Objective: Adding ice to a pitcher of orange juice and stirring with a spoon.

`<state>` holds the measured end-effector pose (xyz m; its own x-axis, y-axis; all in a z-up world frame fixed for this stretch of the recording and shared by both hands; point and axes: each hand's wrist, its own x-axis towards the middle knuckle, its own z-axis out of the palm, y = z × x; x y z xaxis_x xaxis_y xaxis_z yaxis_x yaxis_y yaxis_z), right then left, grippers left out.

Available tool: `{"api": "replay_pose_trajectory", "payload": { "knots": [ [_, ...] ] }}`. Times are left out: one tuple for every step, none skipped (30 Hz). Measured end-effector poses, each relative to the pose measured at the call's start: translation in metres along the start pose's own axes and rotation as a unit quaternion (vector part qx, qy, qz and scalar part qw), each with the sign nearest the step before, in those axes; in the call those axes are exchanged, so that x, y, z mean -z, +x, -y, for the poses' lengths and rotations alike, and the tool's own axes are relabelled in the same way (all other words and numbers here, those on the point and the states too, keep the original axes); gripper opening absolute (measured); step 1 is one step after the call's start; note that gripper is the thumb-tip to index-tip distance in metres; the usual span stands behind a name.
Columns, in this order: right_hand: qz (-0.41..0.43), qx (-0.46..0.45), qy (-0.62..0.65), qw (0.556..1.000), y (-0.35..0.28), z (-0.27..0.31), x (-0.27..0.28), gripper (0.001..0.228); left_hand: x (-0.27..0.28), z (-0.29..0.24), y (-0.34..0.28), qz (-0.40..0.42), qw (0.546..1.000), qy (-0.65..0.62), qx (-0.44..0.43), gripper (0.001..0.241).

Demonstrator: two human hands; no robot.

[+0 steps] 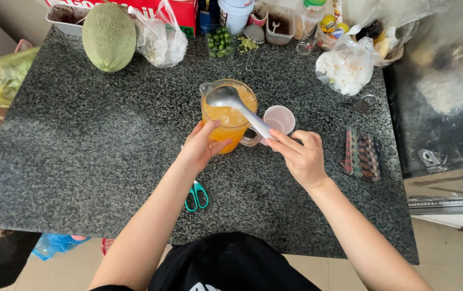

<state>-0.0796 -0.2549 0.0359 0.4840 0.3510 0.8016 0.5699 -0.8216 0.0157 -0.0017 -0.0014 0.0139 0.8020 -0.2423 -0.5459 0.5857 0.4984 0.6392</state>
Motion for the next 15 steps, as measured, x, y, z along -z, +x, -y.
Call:
{"api": "replay_pose_trajectory", "payload": {
  "knots": [
    [0.000, 0.000, 0.000, 1.000, -0.001, -0.001, -0.001, 0.015, 0.001, 0.000, -0.001, 0.000, 1.000, 0.000, 0.000, 0.116],
    [0.010, 0.001, 0.001, 1.000, -0.003, -0.002, -0.002, 0.016, 0.001, -0.001, -0.001, 0.002, 1.000, 0.002, 0.003, 0.116],
    [0.021, 0.002, 0.002, 1.000, -0.005, -0.002, -0.003, 0.018, 0.001, -0.001, -0.001, 0.005, 1.000, 0.003, 0.006, 0.116],
    [0.021, 0.001, 0.001, 1.000, -0.008, -0.003, -0.003, 0.018, 0.000, 0.000, -0.002, 0.006, 1.000, 0.004, 0.007, 0.116],
    [0.034, 0.003, -0.008, 0.999, -0.011, -0.003, -0.004, 0.017, 0.000, 0.000, -0.002, 0.003, 1.000, 0.001, 0.007, 0.116],
    [0.046, 0.005, -0.016, 0.999, -0.014, -0.002, -0.005, 0.016, 0.000, 0.000, -0.003, -0.001, 1.000, -0.002, 0.006, 0.116],
    [0.046, 0.005, -0.016, 0.999, -0.015, 0.000, -0.004, 0.016, 0.000, 0.000, -0.002, -0.001, 1.000, -0.002, 0.006, 0.116],
    [0.056, -0.003, -0.009, 0.998, -0.017, 0.003, -0.002, 0.019, 0.001, 0.001, -0.001, 0.002, 1.000, -0.007, 0.006, 0.117],
    [0.066, -0.011, -0.003, 0.998, -0.019, 0.005, 0.000, 0.024, 0.002, 0.002, 0.000, 0.004, 1.000, -0.013, 0.005, 0.118],
    [0.066, -0.012, -0.003, 0.998, -0.020, 0.007, 0.001, 0.024, 0.002, 0.002, 0.000, 0.004, 1.000, -0.013, 0.006, 0.118],
    [0.077, -0.027, 0.005, 0.997, -0.022, 0.010, 0.003, 0.030, 0.002, 0.002, 0.000, 0.004, 1.000, -0.020, 0.003, 0.117],
    [0.088, -0.043, 0.012, 0.995, -0.024, 0.012, 0.004, 0.038, 0.002, 0.003, 0.001, 0.003, 1.000, -0.028, -0.001, 0.117],
    [0.089, -0.044, 0.012, 0.995, -0.027, 0.012, 0.005, 0.038, 0.002, 0.003, 0.001, 0.003, 1.000, -0.028, 0.000, 0.117],
    [0.091, -0.072, 0.028, 0.993, -0.030, 0.012, 0.005, 0.042, 0.001, 0.003, 0.002, 0.000, 0.999, -0.041, 0.001, 0.116],
    [0.093, -0.100, 0.044, 0.990, -0.034, 0.012, 0.005, 0.047, 0.001, 0.003, 0.003, -0.003, 0.999, -0.054, 0.002, 0.116]
  ]
}}
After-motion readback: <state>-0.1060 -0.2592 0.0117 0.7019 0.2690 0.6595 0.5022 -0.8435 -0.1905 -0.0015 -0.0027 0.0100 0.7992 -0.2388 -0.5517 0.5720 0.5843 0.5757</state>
